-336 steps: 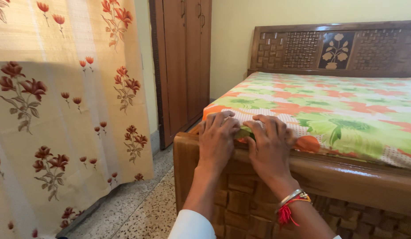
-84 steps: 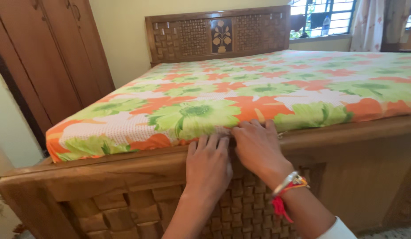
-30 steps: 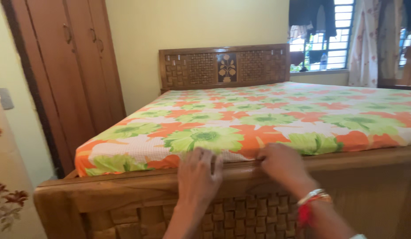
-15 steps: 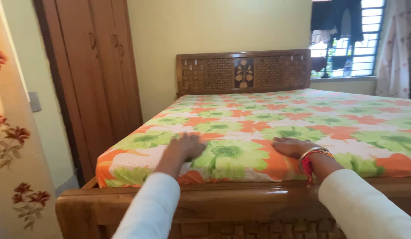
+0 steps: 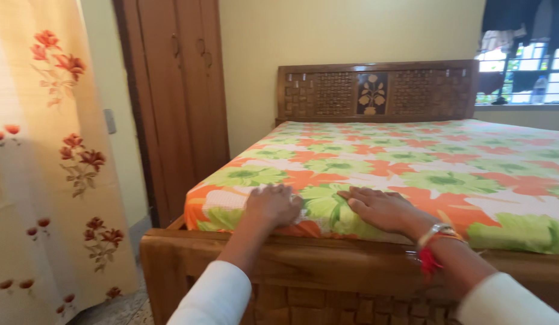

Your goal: The person tucks the edges of a floral bedsheet into a wooden bed frame, smooths the sheet by hand, and then places pillows and a bundle of clothes onto the bed.

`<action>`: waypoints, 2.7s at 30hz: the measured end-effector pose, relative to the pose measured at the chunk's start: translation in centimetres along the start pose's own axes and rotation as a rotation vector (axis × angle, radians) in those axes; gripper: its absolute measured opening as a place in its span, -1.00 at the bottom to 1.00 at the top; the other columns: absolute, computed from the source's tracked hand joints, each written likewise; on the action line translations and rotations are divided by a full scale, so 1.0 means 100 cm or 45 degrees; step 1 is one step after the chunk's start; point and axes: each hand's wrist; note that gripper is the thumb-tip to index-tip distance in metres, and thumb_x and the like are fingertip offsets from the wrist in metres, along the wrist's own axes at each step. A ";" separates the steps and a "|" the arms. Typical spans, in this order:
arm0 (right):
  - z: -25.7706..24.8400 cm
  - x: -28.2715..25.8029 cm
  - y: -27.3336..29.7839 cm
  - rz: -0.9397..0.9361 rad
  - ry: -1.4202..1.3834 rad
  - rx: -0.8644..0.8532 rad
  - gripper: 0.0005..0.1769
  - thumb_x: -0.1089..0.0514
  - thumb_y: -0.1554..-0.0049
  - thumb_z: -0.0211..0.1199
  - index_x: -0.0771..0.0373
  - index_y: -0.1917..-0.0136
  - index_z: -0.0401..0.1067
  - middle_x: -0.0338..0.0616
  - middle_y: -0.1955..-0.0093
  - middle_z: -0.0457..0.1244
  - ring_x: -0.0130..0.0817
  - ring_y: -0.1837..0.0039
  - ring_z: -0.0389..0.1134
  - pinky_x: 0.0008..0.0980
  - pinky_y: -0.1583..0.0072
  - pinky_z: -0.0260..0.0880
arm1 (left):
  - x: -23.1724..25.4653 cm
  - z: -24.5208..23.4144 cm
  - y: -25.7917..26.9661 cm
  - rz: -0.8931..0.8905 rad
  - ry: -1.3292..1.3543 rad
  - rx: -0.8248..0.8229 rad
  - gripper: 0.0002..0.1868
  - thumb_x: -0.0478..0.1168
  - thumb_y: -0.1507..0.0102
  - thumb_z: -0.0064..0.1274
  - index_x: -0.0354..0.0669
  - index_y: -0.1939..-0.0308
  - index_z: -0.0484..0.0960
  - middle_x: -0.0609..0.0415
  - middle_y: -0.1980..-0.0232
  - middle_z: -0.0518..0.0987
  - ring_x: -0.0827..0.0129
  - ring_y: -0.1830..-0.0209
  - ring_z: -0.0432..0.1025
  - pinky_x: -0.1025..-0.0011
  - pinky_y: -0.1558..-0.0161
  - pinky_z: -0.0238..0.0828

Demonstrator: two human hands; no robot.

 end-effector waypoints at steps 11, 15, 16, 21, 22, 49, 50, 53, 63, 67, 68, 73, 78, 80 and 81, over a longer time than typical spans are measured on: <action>-0.016 0.119 -0.024 0.294 -0.264 0.436 -0.21 -0.37 -0.25 -0.23 0.06 -0.60 0.07 -0.16 -0.68 -0.03 -0.19 -0.70 -0.07 0.02 -0.61 -0.11 | -0.116 -0.053 -0.012 -0.720 0.134 -0.253 -0.29 0.22 -0.33 -0.40 0.28 -0.58 0.18 0.21 -0.68 0.07 -0.02 -0.67 -0.05 -0.55 -0.43 -0.26; 0.008 0.133 -0.092 0.519 0.051 0.170 -0.24 -0.34 -0.25 -0.22 0.06 -0.57 0.07 -0.18 -0.66 -0.03 -0.21 -0.67 -0.04 0.19 -0.54 -0.05 | -0.106 -0.039 -0.079 -0.601 -0.053 -0.263 -0.20 0.30 -0.35 -0.32 0.17 -0.62 -0.01 0.14 -0.70 -0.15 -0.09 -0.68 -0.26 -0.55 -0.41 -0.45; 0.018 0.135 -0.108 0.550 0.096 0.093 -0.25 -0.34 -0.25 -0.22 0.05 -0.57 0.07 -0.19 -0.66 -0.03 -0.22 -0.66 -0.03 0.23 -0.53 -0.04 | -0.096 -0.028 -0.098 -0.470 -0.036 -0.183 -0.19 0.33 -0.35 -0.34 0.16 -0.61 -0.01 0.16 -0.70 -0.15 -0.03 -0.68 -0.21 -0.47 -0.44 -0.40; 0.069 0.133 -0.177 0.467 0.227 -0.047 -0.26 -0.33 -0.27 -0.22 0.06 -0.58 -0.01 -0.22 -0.66 -0.12 -0.19 -0.65 -0.08 0.40 -0.46 -0.06 | -0.019 0.056 -0.166 -0.096 0.113 -0.147 -0.19 0.33 -0.39 -0.37 -0.07 -0.57 0.08 -0.09 -0.65 0.00 -0.06 -0.66 -0.17 -0.42 -0.46 -0.37; 0.080 0.129 -0.185 0.406 0.258 -0.024 -0.23 -0.34 -0.28 -0.23 0.06 -0.60 -0.08 -0.22 -0.69 -0.20 -0.14 -0.66 -0.16 0.40 -0.46 -0.14 | -0.006 0.077 -0.170 -0.049 0.154 -0.160 -0.20 0.33 -0.39 -0.36 -0.11 -0.54 0.12 -0.12 -0.63 0.07 -0.09 -0.66 -0.15 -0.45 -0.45 -0.38; -0.371 0.178 -0.136 0.254 -0.499 0.017 -0.18 -0.22 -0.15 0.17 -0.01 -0.57 0.01 -0.02 -0.57 0.06 0.06 -0.51 0.15 0.02 -0.42 0.20 | 0.231 -0.347 -0.312 0.122 0.234 -0.200 -0.19 0.09 -0.28 0.08 -0.19 -0.48 0.14 -0.21 -0.46 0.25 -0.04 -0.44 0.19 -0.09 -0.29 0.19; -0.395 0.189 -0.130 0.214 -0.469 0.109 -0.18 -0.24 -0.17 0.16 0.04 -0.57 0.02 0.03 -0.54 0.08 0.09 -0.49 0.16 0.03 -0.43 0.19 | 0.248 -0.367 -0.316 0.137 0.275 -0.113 -0.21 0.08 -0.27 0.09 -0.20 -0.45 0.17 -0.22 -0.45 0.28 -0.04 -0.42 0.22 -0.07 -0.26 0.22; -0.454 0.219 -0.110 0.334 -0.535 0.147 -0.24 -0.22 -0.17 0.11 0.03 -0.55 0.06 -0.02 -0.53 0.10 0.05 -0.50 0.16 0.00 -0.43 0.19 | 0.308 -0.430 -0.341 0.179 0.402 0.074 -0.26 0.07 -0.26 0.08 -0.20 -0.41 0.25 -0.19 -0.41 0.35 -0.03 -0.38 0.29 0.00 -0.23 0.30; -0.562 0.280 -0.054 0.379 -0.513 0.291 -0.20 -0.09 -0.15 0.12 0.11 -0.57 -0.01 0.01 -0.57 0.01 0.06 -0.55 0.03 0.06 -0.43 0.12 | 0.460 -0.478 -0.349 0.320 0.504 0.029 -0.34 -0.01 -0.30 0.03 -0.16 -0.42 0.27 -0.10 -0.41 0.36 0.05 -0.37 0.32 0.04 -0.26 0.29; -0.575 0.308 -0.051 0.435 -0.436 0.313 -0.23 -0.09 -0.15 0.09 0.09 -0.56 0.00 -0.01 -0.55 0.05 0.05 -0.54 0.07 0.08 -0.41 0.16 | 0.482 -0.461 -0.379 0.307 0.514 -0.021 -0.38 0.00 -0.33 0.01 -0.18 -0.40 0.27 -0.13 -0.43 0.33 0.05 -0.39 0.30 0.01 -0.28 0.26; -0.578 0.317 -0.051 0.463 -0.442 0.280 -0.22 -0.11 -0.15 0.10 0.08 -0.56 -0.01 -0.01 -0.56 0.04 0.06 -0.53 0.07 0.09 -0.40 0.16 | 0.485 -0.456 -0.388 0.324 0.514 -0.003 -0.36 0.01 -0.32 0.01 -0.19 -0.39 0.27 -0.15 -0.43 0.33 0.03 -0.39 0.29 0.00 -0.27 0.25; -0.577 0.376 -0.059 0.509 -0.413 0.295 -0.23 -0.15 -0.19 0.08 0.10 -0.56 -0.03 0.04 -0.54 0.05 0.09 -0.51 0.08 0.12 -0.40 0.12 | 0.512 -0.426 -0.444 0.401 0.545 -0.012 -0.35 0.04 -0.29 0.02 -0.18 -0.38 0.28 -0.14 -0.44 0.33 0.01 -0.42 0.26 0.00 -0.26 0.28; -0.573 0.449 -0.080 0.440 -0.404 0.468 -0.20 -0.10 -0.15 0.13 0.16 -0.56 0.01 0.11 -0.55 0.04 0.18 -0.48 0.08 0.09 -0.43 0.12 | 0.563 -0.406 -0.498 0.526 0.617 0.036 -0.32 0.03 -0.29 0.05 -0.23 -0.39 0.28 -0.19 -0.42 0.33 -0.04 -0.38 0.27 -0.02 -0.24 0.27; -0.573 0.475 -0.082 0.516 -0.432 0.450 -0.22 -0.09 -0.16 0.12 0.14 -0.56 0.02 0.09 -0.53 0.07 0.16 -0.48 0.09 0.09 -0.43 0.12 | 0.588 -0.399 -0.512 0.565 0.621 0.035 -0.33 0.02 -0.28 0.04 -0.22 -0.39 0.29 -0.18 -0.42 0.34 -0.02 -0.39 0.28 -0.02 -0.24 0.28; -0.574 0.486 -0.081 0.569 -0.460 0.424 -0.25 -0.09 -0.17 0.11 0.12 -0.56 0.04 0.06 -0.51 0.10 0.15 -0.49 0.10 0.10 -0.42 0.11 | 0.600 -0.396 -0.516 0.581 0.624 0.043 -0.33 0.01 -0.28 0.04 -0.21 -0.39 0.29 -0.17 -0.42 0.35 0.00 -0.40 0.28 -0.02 -0.24 0.29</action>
Point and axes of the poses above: each hand's wrist, its own y-axis away from the middle knuckle, its own z-axis out of the palm, x = y × z
